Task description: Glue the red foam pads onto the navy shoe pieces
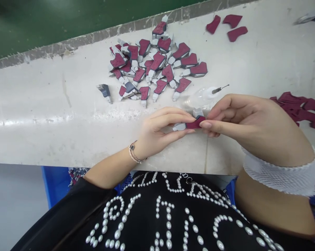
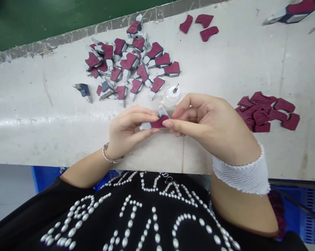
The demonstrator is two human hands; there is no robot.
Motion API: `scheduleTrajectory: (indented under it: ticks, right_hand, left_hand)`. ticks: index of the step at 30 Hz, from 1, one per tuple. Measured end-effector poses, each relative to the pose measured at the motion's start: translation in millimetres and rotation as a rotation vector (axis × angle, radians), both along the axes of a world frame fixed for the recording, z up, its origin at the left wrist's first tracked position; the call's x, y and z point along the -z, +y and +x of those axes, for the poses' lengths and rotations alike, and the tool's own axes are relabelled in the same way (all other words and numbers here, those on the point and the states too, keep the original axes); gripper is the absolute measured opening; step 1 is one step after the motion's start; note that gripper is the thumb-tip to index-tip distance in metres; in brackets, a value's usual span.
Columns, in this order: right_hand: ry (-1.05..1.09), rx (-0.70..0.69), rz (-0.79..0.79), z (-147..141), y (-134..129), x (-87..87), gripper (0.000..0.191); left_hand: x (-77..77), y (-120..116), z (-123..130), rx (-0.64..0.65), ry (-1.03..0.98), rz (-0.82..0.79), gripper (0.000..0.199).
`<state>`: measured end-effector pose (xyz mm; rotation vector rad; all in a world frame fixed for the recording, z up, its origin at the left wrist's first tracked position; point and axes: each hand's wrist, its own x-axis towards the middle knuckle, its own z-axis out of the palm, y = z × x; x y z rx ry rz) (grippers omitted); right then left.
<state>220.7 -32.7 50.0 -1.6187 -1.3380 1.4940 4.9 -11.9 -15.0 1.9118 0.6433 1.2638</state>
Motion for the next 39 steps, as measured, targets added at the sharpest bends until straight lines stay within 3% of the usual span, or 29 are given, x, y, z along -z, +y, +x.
scheduleTrajectory:
  ticks: [3, 9, 15, 25, 31, 39]
  right_hand:
    - [0.067, -0.074, -0.035, 4, 2, -4.1, 0.038]
    - [0.054, -0.270, 0.041, 3, 1, -5.1, 0.039]
    - [-0.140, -0.251, 0.113, -5, -5, -6.7, 0.042]
    - [-0.096, -0.269, 0.186, -8, -3, -2.3, 0.030]
    - [-0.073, -0.312, 0.200, -9, -7, -7.6, 0.022]
    - [-0.354, -0.384, 0.504, -4, -9, -4.1, 0.032]
  left_hand:
    - [-2.2, 1, 0, 0.041, -0.035, -0.013, 0.030]
    - [-4.1, 0, -2, 0.085, 0.002, 0.016, 0.025]
    - [-4.2, -2, -2, 0.059, 0.018, 0.023, 0.021]
    - [-6.2, -4, -1, 0.043, -0.018, 0.032, 0.020]
    - [-4.7, -4, -1, 0.018, -0.068, -0.087, 0.028]
    - [4.2, -11, 2, -0.038, -0.091, -0.230, 0.025]
